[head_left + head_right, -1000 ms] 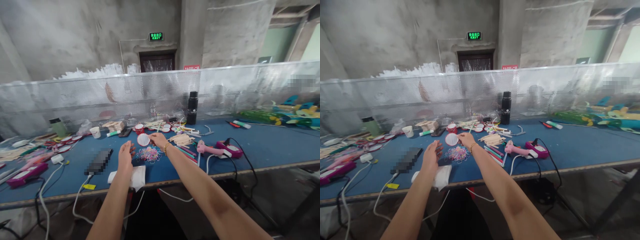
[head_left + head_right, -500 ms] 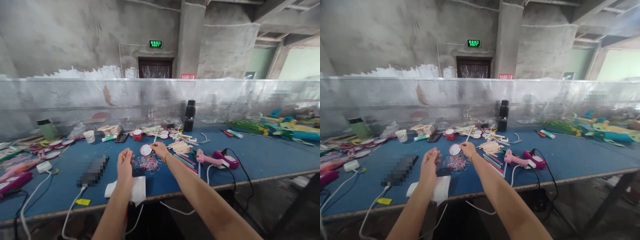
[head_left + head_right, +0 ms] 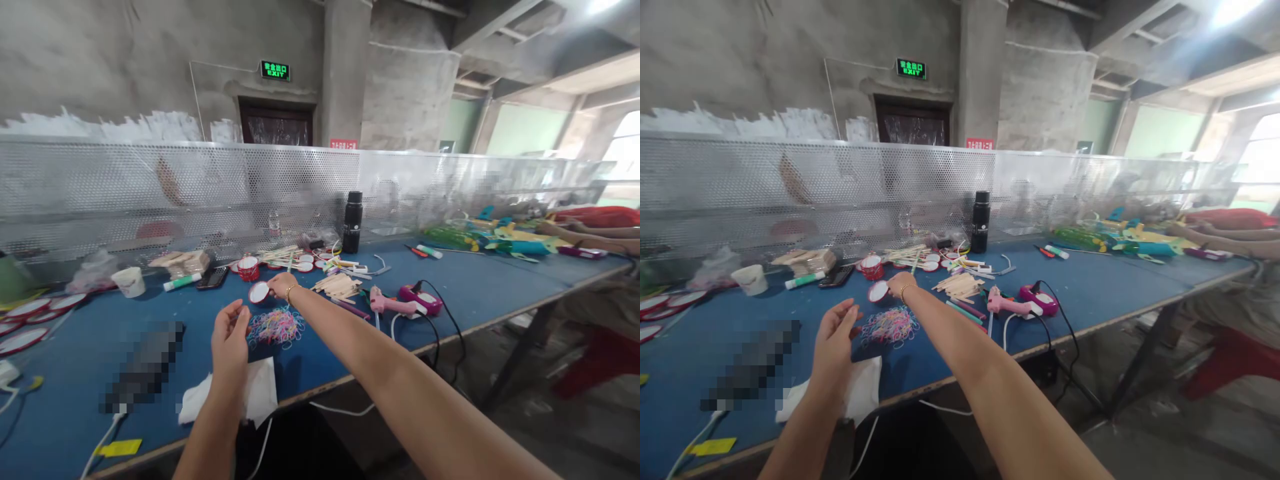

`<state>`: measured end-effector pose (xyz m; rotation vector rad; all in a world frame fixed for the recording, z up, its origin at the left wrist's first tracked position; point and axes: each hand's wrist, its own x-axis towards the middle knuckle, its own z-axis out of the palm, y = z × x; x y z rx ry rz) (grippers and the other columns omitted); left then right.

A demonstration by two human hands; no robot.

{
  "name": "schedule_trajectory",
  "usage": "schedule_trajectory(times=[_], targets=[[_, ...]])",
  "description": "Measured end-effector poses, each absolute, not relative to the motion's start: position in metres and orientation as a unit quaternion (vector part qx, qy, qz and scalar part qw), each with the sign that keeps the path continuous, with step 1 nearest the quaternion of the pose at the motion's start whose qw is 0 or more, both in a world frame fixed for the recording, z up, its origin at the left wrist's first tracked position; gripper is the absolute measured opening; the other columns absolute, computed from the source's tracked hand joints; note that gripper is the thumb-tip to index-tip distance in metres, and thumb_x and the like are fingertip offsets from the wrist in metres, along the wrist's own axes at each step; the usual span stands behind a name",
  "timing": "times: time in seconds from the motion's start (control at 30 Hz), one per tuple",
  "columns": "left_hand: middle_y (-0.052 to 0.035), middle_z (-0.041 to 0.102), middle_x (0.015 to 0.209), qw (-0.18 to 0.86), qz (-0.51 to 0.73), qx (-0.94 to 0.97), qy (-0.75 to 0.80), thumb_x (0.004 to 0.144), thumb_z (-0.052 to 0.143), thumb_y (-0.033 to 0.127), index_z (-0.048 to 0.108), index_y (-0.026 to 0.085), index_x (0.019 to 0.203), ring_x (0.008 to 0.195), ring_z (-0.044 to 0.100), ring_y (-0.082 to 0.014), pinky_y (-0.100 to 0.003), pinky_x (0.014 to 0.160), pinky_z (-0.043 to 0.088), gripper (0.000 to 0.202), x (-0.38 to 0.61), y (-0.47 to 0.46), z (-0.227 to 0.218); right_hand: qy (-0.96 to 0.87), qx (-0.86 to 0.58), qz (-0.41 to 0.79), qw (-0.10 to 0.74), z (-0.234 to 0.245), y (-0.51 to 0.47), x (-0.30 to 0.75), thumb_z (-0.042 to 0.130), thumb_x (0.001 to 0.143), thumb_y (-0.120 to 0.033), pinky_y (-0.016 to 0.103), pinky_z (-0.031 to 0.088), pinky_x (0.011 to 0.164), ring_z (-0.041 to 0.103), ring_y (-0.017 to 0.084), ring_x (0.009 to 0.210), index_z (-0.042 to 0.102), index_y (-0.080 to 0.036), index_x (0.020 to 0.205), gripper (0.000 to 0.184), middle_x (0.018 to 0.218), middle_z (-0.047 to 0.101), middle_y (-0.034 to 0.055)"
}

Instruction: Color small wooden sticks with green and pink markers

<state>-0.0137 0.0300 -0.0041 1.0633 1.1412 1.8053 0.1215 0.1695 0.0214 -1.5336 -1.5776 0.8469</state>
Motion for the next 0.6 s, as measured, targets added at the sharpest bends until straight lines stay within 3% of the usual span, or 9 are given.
schedule_trajectory(times=[0.17,0.27,0.37,0.47,0.6], targets=[[-0.0044,0.068,0.1,0.368,0.705,0.41,0.446,0.067,0.081,0.049,0.069,0.021,0.107,0.085,0.062,-0.0173,-0.027,0.069,0.046,0.05,-0.013,0.029,-0.002,-0.684,-0.619,0.231,0.309,0.037,0.165,0.154,0.063,0.1,-0.039,0.041,0.058,0.095,0.066,0.023,0.113,0.065,-0.021,0.126,0.031,0.134,0.064,0.0087],[-0.0041,0.068,0.101,0.364,0.707,0.419,0.439,0.068,0.081,0.05,0.07,0.022,0.107,0.085,0.062,-0.017,-0.027,0.069,0.046,0.05,-0.012,0.028,-0.003,-0.704,-0.65,0.161,0.237,0.056,0.164,0.202,0.083,0.079,-0.017,0.031,0.053,0.096,0.069,0.026,0.111,0.079,-0.016,0.087,0.009,0.103,0.078,0.0112],[-0.0029,0.068,0.099,0.357,0.711,0.425,0.431,0.07,0.08,0.049,0.07,0.022,0.108,0.084,0.062,-0.016,-0.027,0.07,0.045,0.048,-0.011,0.028,-0.004,-0.703,-0.689,0.114,0.134,0.067,0.158,0.252,0.089,0.059,-0.006,0.031,0.054,0.089,0.074,0.028,0.097,0.078,-0.015,0.068,0.017,0.079,0.079,0.0085],[-0.0022,0.068,0.096,0.347,0.719,0.425,0.426,0.072,0.079,0.047,0.07,0.022,0.109,0.082,0.062,-0.0152,-0.026,0.068,0.045,0.046,-0.01,0.028,-0.004,-0.693,-0.715,0.08,0.05,0.065,0.146,0.282,0.089,0.054,-0.004,0.035,0.056,0.087,0.076,0.029,0.09,0.078,-0.014,0.068,0.02,0.074,0.078,0.0095],[-0.0022,0.068,0.095,0.331,0.732,0.414,0.429,0.074,0.076,0.043,0.07,0.021,0.108,0.083,0.062,-0.015,-0.025,0.068,0.045,0.041,-0.009,0.029,-0.003,-0.692,-0.721,0.023,0.005,0.047,0.131,0.284,0.088,0.051,0.001,0.037,0.055,0.094,0.074,0.032,0.107,0.082,-0.012,0.087,0.039,0.098,0.081,0.0168]])
